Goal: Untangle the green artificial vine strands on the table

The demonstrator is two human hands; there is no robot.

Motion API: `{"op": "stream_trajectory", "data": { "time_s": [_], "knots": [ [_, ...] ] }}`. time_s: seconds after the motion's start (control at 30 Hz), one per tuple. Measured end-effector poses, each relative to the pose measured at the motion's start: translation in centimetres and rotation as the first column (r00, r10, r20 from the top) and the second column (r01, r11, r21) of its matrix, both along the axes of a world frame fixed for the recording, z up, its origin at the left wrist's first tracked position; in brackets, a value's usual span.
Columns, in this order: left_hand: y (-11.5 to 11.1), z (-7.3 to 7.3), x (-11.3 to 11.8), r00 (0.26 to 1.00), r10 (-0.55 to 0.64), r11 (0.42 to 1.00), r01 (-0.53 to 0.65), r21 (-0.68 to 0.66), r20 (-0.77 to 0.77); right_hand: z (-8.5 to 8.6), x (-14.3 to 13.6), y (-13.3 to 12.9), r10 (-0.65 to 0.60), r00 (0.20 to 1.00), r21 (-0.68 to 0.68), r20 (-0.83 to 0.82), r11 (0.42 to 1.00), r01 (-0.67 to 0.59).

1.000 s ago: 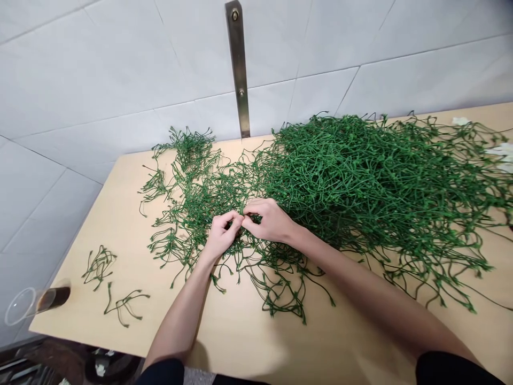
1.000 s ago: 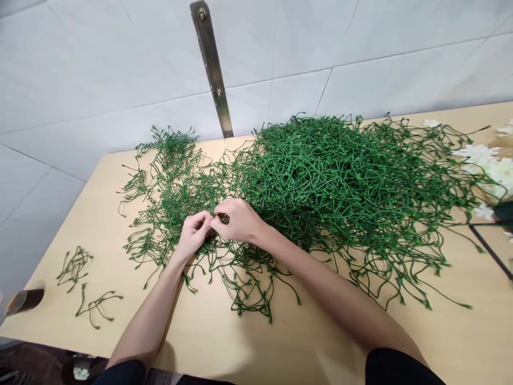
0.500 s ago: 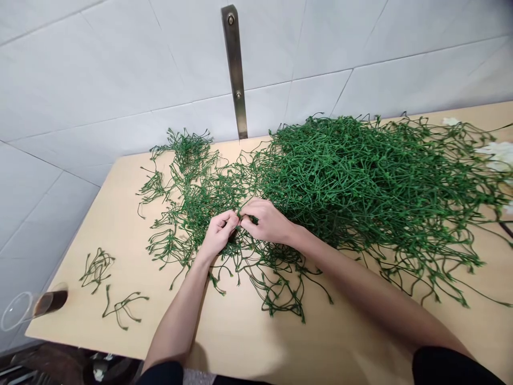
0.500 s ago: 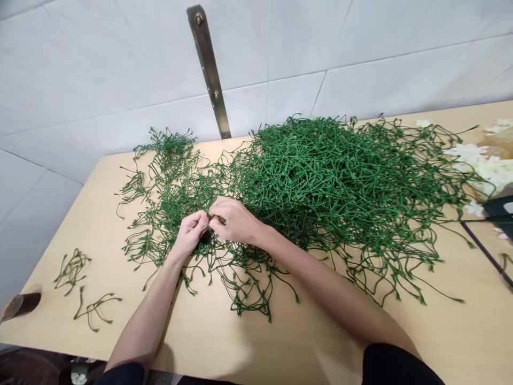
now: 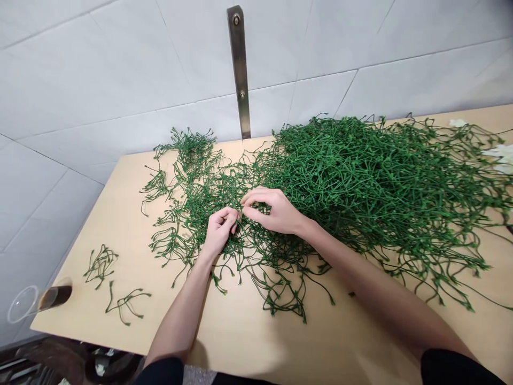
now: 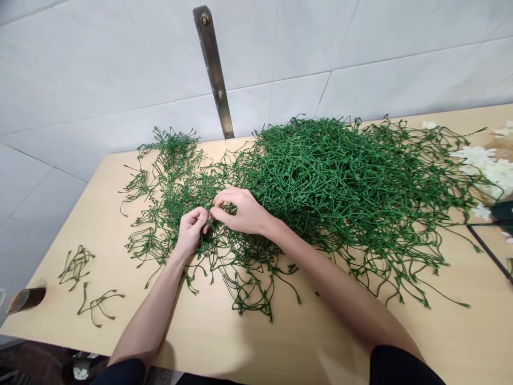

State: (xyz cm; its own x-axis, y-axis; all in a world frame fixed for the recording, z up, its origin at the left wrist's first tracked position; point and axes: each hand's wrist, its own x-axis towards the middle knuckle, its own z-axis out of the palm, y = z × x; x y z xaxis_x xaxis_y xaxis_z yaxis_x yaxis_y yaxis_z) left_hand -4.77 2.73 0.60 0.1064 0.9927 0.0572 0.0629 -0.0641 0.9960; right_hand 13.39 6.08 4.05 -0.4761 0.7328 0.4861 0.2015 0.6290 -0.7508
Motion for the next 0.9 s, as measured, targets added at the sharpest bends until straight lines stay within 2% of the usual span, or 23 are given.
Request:
{"op": "stream_trajectory", "data": {
  "time_s": [0.13,0.33,0.43,0.6,0.8,0.9],
  "knots": [
    [-0.09,0.03,0.03,1.0,0.01,1.0,-0.01,0.015,0.005,0.42,-0.22,-0.4,0.081,0.99,-0.114,0.114,0.991,-0.068],
    [-0.29,0.3,-0.21,1.0,0.005,1.0,-0.006,0.026,0.016,0.77,0.3,-0.11,0.075,0.992,-0.257,0.099,0.965,-0.048],
    [-0.38,0.43,-0.15,1.0,-0.003,1.0,0.004,0.027,-0.03,1.05,0.52,-0.03,0.086,0.989,-0.316,0.119,0.948,-0.045],
    [-0.41,0.49,0.16,0.997,0.016,0.999,-0.012,0.046,-0.079,1.11,0.57,0.09,0.108,0.968,-0.334,0.226,0.942,-0.027],
    [-0.5,0.84,0.2,0.986,-0.042,0.998,0.049,0.041,-0.162,1.08,0.61,0.29,0.16,0.978,-0.434,0.133,0.897,-0.088],
    [-0.52,0.94,0.25,0.977,-0.055,0.996,0.068,0.058,-0.205,0.77,0.58,0.4,0.2,0.967,-0.443,0.159,0.89,-0.111]
  ]
}}
